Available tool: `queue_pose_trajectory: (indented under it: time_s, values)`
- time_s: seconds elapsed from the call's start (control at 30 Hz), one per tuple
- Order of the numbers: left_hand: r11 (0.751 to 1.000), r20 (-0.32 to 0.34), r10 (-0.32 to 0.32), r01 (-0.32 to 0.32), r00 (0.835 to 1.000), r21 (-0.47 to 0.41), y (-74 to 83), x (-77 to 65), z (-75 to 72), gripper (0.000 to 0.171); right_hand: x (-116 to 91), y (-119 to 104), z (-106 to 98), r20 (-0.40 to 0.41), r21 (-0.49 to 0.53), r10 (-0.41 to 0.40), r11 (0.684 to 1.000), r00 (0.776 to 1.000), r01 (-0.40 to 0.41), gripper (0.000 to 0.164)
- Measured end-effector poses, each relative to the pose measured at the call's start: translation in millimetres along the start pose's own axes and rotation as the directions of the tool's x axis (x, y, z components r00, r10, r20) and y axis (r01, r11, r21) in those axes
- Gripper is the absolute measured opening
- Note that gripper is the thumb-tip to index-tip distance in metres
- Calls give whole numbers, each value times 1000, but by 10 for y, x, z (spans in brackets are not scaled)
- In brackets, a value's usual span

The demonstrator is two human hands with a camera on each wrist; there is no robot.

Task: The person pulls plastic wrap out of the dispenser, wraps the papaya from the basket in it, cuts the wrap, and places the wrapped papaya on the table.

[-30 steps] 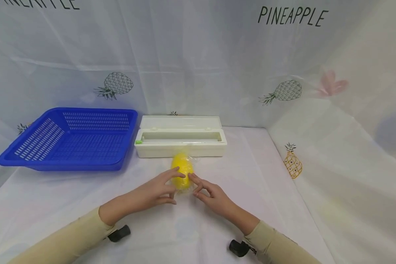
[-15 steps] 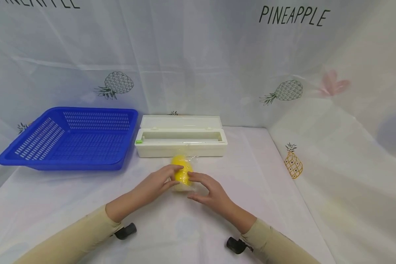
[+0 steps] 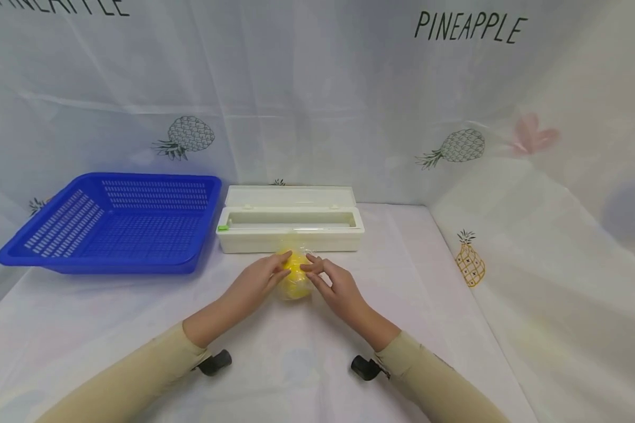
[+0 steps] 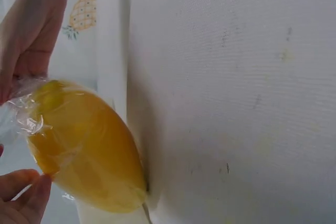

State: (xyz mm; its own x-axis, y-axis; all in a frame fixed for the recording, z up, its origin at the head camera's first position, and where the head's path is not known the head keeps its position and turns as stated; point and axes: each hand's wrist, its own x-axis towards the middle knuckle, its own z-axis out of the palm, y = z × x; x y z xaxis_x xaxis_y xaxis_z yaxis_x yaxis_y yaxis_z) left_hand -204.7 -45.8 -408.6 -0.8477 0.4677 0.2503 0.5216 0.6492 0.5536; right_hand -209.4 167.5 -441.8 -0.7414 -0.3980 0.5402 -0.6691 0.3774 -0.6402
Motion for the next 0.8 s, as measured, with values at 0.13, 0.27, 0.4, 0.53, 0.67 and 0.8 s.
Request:
queue_pose_trajectory:
  time_s: [0.13, 0.27, 0.4, 0.53, 0.67, 0.8]
  values:
    - [999, -19, -42, 42, 999, -34, -5, 30, 35, 17, 50, 16, 39, -76, 66, 25, 998, 997, -20, 10]
    - [994, -50, -94, 91, 994, -55, -34, 60, 95, 14, 89, -134, 30, -138, 94, 37, 995, 990, -24, 8]
    - [993, -67, -114, 112, 991, -27, -69, 99, 128, 17, 116, -277, 14, -155, 87, 53, 995, 986, -40, 5]
    - [991, -44, -132, 130, 990, -38, -96, 128, 134, 17, 131, -315, 35, -163, 25, 58, 998, 985, -54, 6]
    - [982, -18, -168, 166, 986, -86, -114, 138, 141, 12, 144, -340, 69, -165, 25, 87, 996, 982, -84, 5]
    - [974, -30, -190, 185, 981, -133, -133, 133, 167, 18, 143, -324, 121, -188, 94, 152, 986, 970, -136, 4]
